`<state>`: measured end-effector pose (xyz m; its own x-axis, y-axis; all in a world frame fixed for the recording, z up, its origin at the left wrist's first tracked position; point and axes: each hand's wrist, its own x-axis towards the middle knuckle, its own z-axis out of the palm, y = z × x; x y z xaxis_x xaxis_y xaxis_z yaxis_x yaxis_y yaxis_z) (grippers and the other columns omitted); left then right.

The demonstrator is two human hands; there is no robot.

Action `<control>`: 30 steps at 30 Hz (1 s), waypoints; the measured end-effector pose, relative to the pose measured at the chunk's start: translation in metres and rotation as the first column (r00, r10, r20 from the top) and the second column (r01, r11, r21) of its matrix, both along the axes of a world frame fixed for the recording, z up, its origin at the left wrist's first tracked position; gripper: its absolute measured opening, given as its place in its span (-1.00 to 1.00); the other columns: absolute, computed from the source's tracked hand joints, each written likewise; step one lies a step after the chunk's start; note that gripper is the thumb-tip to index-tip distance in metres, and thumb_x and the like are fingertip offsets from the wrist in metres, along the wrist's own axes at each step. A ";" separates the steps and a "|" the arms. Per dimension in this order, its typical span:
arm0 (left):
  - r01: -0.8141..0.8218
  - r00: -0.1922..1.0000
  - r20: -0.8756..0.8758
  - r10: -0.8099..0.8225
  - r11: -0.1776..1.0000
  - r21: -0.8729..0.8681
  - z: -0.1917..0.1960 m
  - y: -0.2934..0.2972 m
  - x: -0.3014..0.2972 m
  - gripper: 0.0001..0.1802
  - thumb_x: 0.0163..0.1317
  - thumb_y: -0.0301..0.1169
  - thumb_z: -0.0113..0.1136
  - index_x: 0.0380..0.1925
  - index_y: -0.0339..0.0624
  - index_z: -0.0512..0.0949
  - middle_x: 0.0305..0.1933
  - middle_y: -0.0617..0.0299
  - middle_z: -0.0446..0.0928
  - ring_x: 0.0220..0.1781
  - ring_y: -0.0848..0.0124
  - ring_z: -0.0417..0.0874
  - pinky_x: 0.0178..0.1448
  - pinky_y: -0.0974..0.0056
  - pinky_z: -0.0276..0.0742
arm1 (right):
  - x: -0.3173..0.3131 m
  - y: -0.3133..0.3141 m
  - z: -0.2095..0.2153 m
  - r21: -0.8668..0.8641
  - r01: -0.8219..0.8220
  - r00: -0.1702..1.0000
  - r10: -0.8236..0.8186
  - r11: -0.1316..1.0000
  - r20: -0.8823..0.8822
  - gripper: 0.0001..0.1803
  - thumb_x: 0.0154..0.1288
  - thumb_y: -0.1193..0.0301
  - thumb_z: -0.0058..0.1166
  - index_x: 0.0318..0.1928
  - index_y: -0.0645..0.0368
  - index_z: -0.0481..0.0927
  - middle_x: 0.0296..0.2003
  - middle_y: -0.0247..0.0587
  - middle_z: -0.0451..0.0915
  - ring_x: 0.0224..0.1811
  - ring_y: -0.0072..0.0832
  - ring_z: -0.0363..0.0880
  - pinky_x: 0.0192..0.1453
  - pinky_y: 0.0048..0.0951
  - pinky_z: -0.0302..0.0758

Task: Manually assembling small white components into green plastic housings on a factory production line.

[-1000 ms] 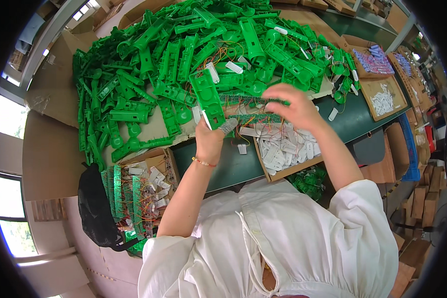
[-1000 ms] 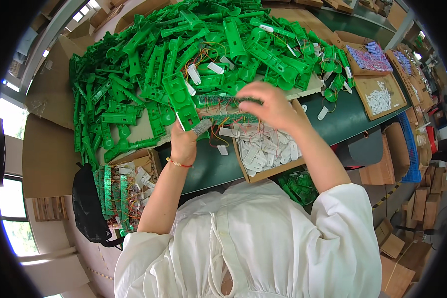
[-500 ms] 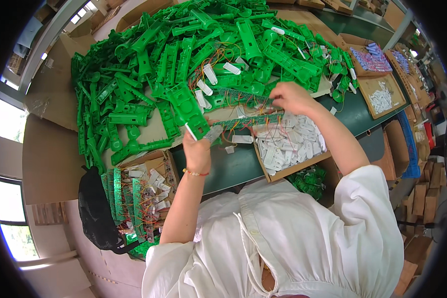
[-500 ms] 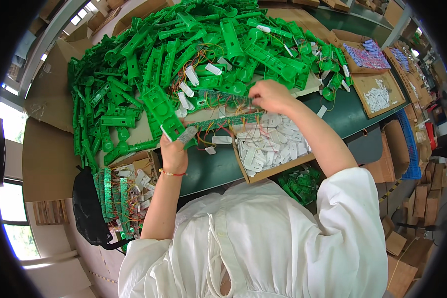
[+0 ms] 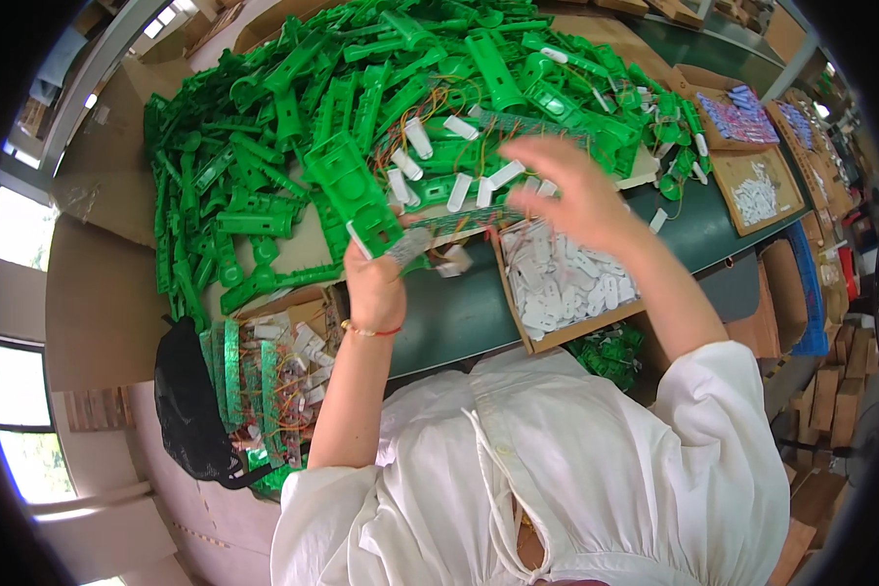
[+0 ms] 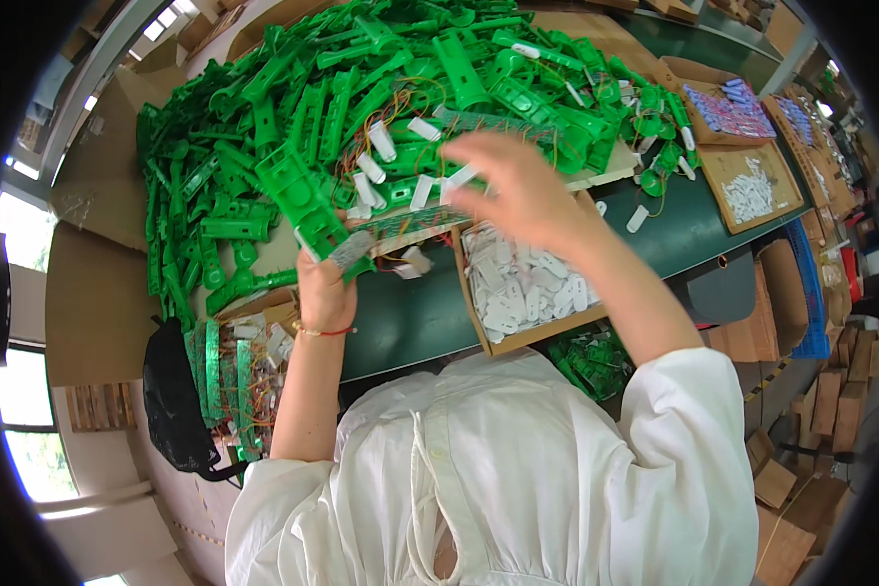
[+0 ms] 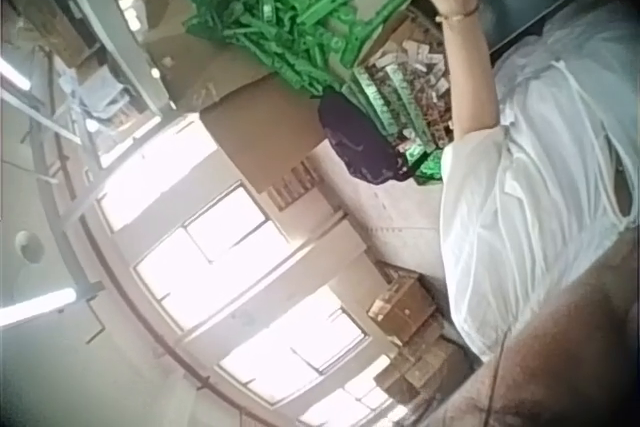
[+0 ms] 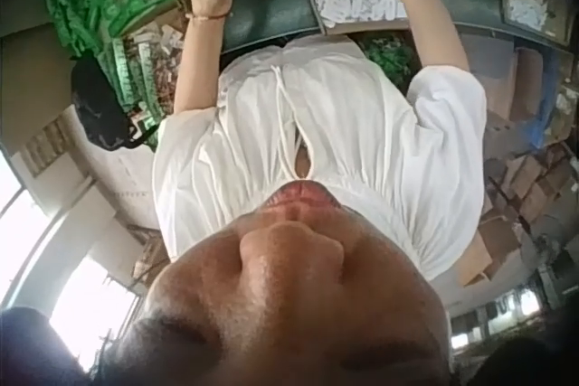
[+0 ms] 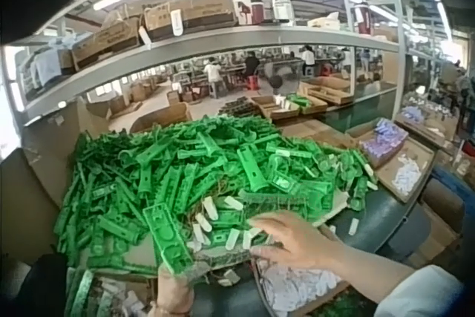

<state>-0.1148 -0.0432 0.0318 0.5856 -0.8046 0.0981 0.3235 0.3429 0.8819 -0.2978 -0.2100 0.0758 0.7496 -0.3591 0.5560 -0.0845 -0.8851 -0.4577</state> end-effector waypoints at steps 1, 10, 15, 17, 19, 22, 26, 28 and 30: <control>0.011 1.000 -0.028 -0.011 1.000 0.011 0.003 0.000 -0.006 -0.69 0.04 -0.67 0.07 -0.17 -0.26 0.41 -0.24 0.15 0.54 -0.17 0.36 0.57 -0.10 0.28 0.53 | 0.005 0.026 -0.002 -0.083 -0.027 0.999 0.023 0.996 -0.046 -0.48 -0.04 0.41 0.22 0.01 0.16 0.43 -0.14 -0.17 0.48 -0.07 -0.21 0.43 0.01 -0.26 0.38; -0.239 0.925 0.326 0.194 0.965 0.106 0.026 0.015 -0.041 -0.60 -0.11 -0.70 0.26 -0.20 -0.25 0.43 -0.27 0.22 0.56 -0.19 0.47 0.53 -0.12 0.39 0.47 | 0.004 0.068 -0.022 -0.310 -0.015 0.981 0.074 0.950 0.180 -0.62 -0.10 0.61 0.13 -0.16 0.29 0.44 -0.40 -0.19 0.48 -0.46 -0.35 0.53 -0.44 -0.44 0.49; -0.384 0.709 0.679 0.190 0.912 0.146 0.014 0.027 -0.038 -0.54 -0.10 -0.58 0.35 -0.14 -0.29 0.42 -0.29 0.26 0.56 -0.33 0.55 0.52 -0.22 0.44 0.45 | 0.002 0.085 -0.014 -0.273 0.060 0.994 -0.034 0.960 0.100 -0.62 -0.15 0.58 0.18 -0.19 0.28 0.49 -0.37 -0.23 0.46 -0.44 -0.39 0.52 -0.43 -0.46 0.49; -0.235 0.877 0.462 0.134 0.957 0.169 0.019 0.027 -0.028 -0.55 0.03 -0.33 0.31 -0.11 -0.26 0.39 -0.18 0.20 0.50 -0.30 0.50 0.53 -0.17 0.37 0.46 | 0.001 0.085 -0.012 -0.128 0.055 0.993 -0.041 0.990 0.112 -0.61 -0.16 0.56 0.21 -0.19 0.22 0.51 -0.35 -0.27 0.45 -0.44 -0.39 0.51 -0.43 -0.46 0.48; 0.097 0.941 -0.329 -0.078 0.994 0.043 0.012 0.030 -0.015 -0.55 0.21 -0.03 0.01 -0.16 -0.20 0.40 -0.34 0.16 0.49 -0.40 0.36 0.53 -0.29 0.31 0.45 | -0.003 0.084 -0.011 0.069 -0.021 0.995 0.014 0.997 0.098 -0.61 -0.17 0.55 0.24 -0.20 0.21 0.53 -0.35 -0.29 0.45 -0.44 -0.38 0.50 -0.43 -0.46 0.47; 0.214 0.829 -0.524 -0.193 0.977 -0.021 0.006 0.029 -0.012 -0.34 0.26 0.19 -0.40 -0.15 -0.20 0.40 -0.32 0.08 0.49 -0.37 0.33 0.51 -0.24 0.27 0.45 | -0.007 0.096 0.000 0.110 -0.118 0.993 0.116 0.987 0.024 -0.59 -0.17 0.54 0.25 -0.17 0.20 0.55 -0.36 -0.27 0.45 -0.45 -0.41 0.49 -0.43 -0.45 0.47; 0.245 0.920 -0.306 -0.243 0.969 -0.032 -0.001 0.036 -0.021 -0.38 0.32 0.09 -0.37 -0.13 -0.28 0.41 -0.21 0.10 0.50 -0.18 0.34 0.53 -0.07 0.27 0.45 | 0.001 0.105 0.014 -0.160 -0.059 0.998 0.059 0.985 -0.003 -0.61 -0.20 0.50 0.25 -0.21 0.21 0.57 -0.37 -0.32 0.41 -0.34 -0.42 0.40 -0.34 -0.49 0.45; 0.234 0.919 -0.323 -0.226 0.972 -0.015 0.001 0.037 -0.028 -0.40 0.32 0.06 -0.35 -0.14 -0.29 0.41 -0.20 0.11 0.50 -0.16 0.34 0.54 -0.07 0.28 0.45 | 0.004 0.106 0.017 -0.218 -0.049 0.999 0.046 0.975 -0.018 -0.63 -0.17 0.50 0.22 -0.21 0.22 0.56 -0.37 -0.31 0.41 -0.33 -0.43 0.40 -0.34 -0.50 0.45; 0.258 0.919 -0.313 -0.241 0.966 0.015 -0.006 0.039 -0.025 -0.44 0.33 0.04 -0.34 -0.13 -0.26 0.39 -0.18 0.13 0.51 -0.15 0.36 0.54 -0.09 0.30 0.46 | 0.004 0.105 0.015 -0.368 -0.047 0.998 0.025 0.929 -0.063 -0.69 -0.08 0.48 0.11 -0.23 0.29 0.56 -0.40 -0.29 0.39 -0.33 -0.43 0.37 -0.36 -0.53 0.43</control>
